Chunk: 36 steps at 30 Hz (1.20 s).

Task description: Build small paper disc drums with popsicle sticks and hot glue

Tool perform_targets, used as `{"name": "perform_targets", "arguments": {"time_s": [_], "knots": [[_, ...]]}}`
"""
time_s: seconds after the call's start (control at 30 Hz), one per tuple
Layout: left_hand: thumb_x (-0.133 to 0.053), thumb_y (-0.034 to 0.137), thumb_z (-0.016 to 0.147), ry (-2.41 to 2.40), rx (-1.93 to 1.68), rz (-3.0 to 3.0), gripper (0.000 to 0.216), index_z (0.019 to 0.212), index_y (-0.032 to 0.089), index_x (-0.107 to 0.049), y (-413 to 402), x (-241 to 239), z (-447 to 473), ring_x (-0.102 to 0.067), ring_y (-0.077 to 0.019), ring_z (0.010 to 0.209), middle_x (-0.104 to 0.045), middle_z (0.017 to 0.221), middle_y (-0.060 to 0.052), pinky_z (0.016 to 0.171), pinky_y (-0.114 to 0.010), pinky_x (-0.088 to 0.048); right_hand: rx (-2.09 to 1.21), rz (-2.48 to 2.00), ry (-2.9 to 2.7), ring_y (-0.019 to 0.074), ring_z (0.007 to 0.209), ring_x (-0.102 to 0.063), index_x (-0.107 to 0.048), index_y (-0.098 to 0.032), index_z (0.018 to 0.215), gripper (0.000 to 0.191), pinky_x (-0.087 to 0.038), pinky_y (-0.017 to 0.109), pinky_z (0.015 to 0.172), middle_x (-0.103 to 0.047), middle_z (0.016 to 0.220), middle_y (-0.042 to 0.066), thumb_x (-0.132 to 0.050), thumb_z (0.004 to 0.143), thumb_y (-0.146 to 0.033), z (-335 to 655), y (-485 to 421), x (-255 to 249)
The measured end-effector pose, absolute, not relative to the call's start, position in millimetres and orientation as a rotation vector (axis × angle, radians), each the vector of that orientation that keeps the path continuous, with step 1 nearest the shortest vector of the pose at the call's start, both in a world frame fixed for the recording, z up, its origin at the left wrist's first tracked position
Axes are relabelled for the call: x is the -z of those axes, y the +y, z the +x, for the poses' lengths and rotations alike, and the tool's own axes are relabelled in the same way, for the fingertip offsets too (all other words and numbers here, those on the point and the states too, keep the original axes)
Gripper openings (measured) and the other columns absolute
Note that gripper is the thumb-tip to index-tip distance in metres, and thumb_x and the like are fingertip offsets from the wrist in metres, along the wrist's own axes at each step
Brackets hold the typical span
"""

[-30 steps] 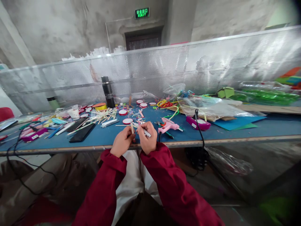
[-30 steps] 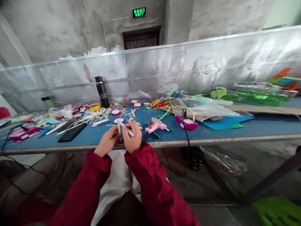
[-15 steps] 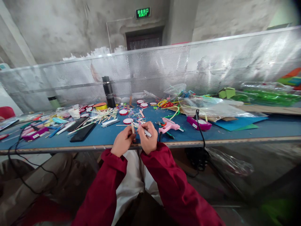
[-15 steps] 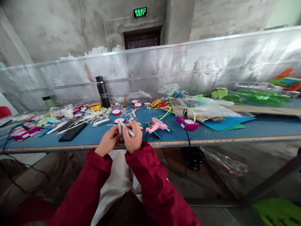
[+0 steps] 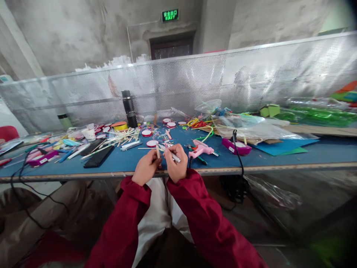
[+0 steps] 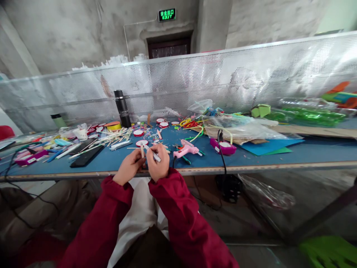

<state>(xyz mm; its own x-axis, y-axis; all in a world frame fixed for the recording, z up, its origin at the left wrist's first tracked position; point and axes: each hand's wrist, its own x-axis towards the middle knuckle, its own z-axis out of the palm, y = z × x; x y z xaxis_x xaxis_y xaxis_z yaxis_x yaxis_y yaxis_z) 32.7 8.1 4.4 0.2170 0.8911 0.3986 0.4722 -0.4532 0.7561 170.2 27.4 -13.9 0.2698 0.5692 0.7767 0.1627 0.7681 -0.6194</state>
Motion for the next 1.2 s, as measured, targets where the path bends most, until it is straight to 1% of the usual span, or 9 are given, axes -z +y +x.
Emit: {"name": "perform_targets", "arguments": {"time_s": [0.2,0.33,0.67,0.77,0.87,1.2], "knots": [[-0.054,0.028,0.089,1.276,-1.159,2.027,0.015,0.103,0.022,-0.057,8.7,-4.2,32.7,-0.062,-0.0163,0.062,-0.068,0.079,0.000,0.058,-0.026,-0.045,-0.282,-0.695,-1.305,0.0145,0.064,-0.053,-0.055,-0.023,0.077,0.015,-0.042,0.028,0.061,-0.059,0.070,-0.001,-0.056,0.091,-0.027,169.5,26.0,11.5],[-0.054,0.028,0.088,1.289,-1.156,2.024,0.016,0.103,0.022,-0.058,8.8,-4.1,33.1,-0.062,-0.0166,0.061,-0.068,0.074,0.001,0.057,-0.026,-0.045,-0.275,-0.701,-1.306,0.0148,0.065,-0.054,-0.054,-0.023,0.077,0.015,-0.043,0.028,0.062,-0.059,0.070,-0.002,-0.056,0.091,-0.027,168.9,26.0,10.8],[-0.053,0.026,0.090,1.229,-1.167,2.010,0.012,0.100,0.022,-0.057,7.7,-4.7,33.4,-0.062,-0.0160,0.061,-0.066,0.074,0.002,0.056,-0.026,-0.044,-0.297,-0.666,-1.283,0.0157,0.068,-0.056,-0.057,-0.023,0.081,0.013,-0.045,0.029,0.064,-0.061,0.073,0.000,-0.057,0.092,-0.029,170.6,27.8,15.3],[-0.053,0.027,0.090,1.233,-1.153,2.008,0.011,0.100,0.022,-0.057,7.7,-4.8,33.2,-0.062,-0.0162,0.061,-0.065,0.072,0.002,0.056,-0.026,-0.043,-0.313,-0.640,-1.305,0.0159,0.068,-0.056,-0.057,-0.023,0.079,0.015,-0.045,0.030,0.064,-0.061,0.072,0.000,-0.056,0.093,-0.030,170.9,27.1,15.3],[-0.053,0.028,0.090,1.262,-1.152,2.024,0.013,0.101,0.022,-0.057,7.4,-5.0,33.2,-0.062,-0.0164,0.061,-0.066,0.073,0.002,0.057,-0.026,-0.043,-0.307,-0.659,-1.319,0.0154,0.067,-0.056,-0.056,-0.023,0.077,0.017,-0.045,0.029,0.063,-0.060,0.071,-0.001,-0.056,0.093,-0.030,170.7,26.4,14.0],[-0.053,0.026,0.090,1.263,-1.151,2.015,0.016,0.105,0.022,-0.058,6.5,-5.3,33.5,-0.062,-0.0158,0.059,-0.066,0.073,0.002,0.054,-0.025,-0.043,-0.318,-0.658,-1.302,0.0150,0.067,-0.056,-0.056,-0.024,0.082,0.012,-0.045,0.029,0.063,-0.062,0.073,-0.001,-0.057,0.093,-0.029,170.6,27.7,16.2]]}}
